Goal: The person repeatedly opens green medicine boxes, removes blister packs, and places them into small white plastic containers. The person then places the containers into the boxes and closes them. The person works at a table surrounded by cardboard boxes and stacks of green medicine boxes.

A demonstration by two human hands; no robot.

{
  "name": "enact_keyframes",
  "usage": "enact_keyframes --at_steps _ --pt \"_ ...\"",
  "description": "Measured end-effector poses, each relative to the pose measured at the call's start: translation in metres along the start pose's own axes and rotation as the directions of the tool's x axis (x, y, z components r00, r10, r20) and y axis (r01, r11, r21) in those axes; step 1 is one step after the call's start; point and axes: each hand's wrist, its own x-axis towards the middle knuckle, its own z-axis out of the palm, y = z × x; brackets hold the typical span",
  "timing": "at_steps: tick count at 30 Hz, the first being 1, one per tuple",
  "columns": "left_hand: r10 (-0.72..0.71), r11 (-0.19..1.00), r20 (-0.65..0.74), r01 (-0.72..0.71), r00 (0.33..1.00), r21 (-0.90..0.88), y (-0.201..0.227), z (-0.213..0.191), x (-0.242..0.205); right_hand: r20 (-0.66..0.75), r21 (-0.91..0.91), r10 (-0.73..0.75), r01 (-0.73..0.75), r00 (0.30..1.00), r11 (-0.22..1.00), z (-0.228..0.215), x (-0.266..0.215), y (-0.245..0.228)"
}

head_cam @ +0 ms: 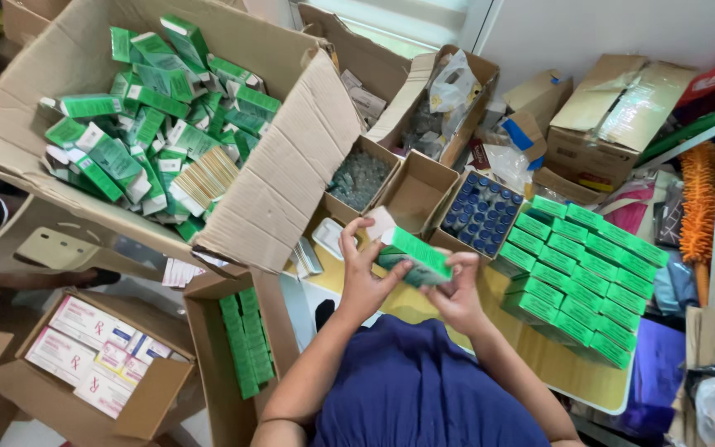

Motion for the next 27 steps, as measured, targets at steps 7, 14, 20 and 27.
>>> enact_keyframes --at_steps 7,14,20,27 --pt "0.37 0.835 0.514 -0.52 0.774 0.182 0.032 0.003 -0.037 0.265 -0.533 -0.023 0.167 0.964 0.83 -0.004 -0.024 -0.093" --pt "0.166 0.957 0.422 -0.249 0.891 0.15 0.014 0.015 -0.069 0.134 -0.462 0.249 -0.163 0.959 0.872 -0.015 -0.046 -0.097" --pt "-0.071 0.989 0.256 0.034 0.964 0.146 0.004 0.025 -0.101 0.091 -0.574 0.187 -0.102 0.978 0.812 -0.015 -0.061 -0.097" --pt "-0.203 0.974 0.229 0.22 0.952 -0.05 0.012 0.053 -0.125 0.153 -0.598 0.169 -0.046 0.974 0.8 -0.002 -0.062 -0.099"
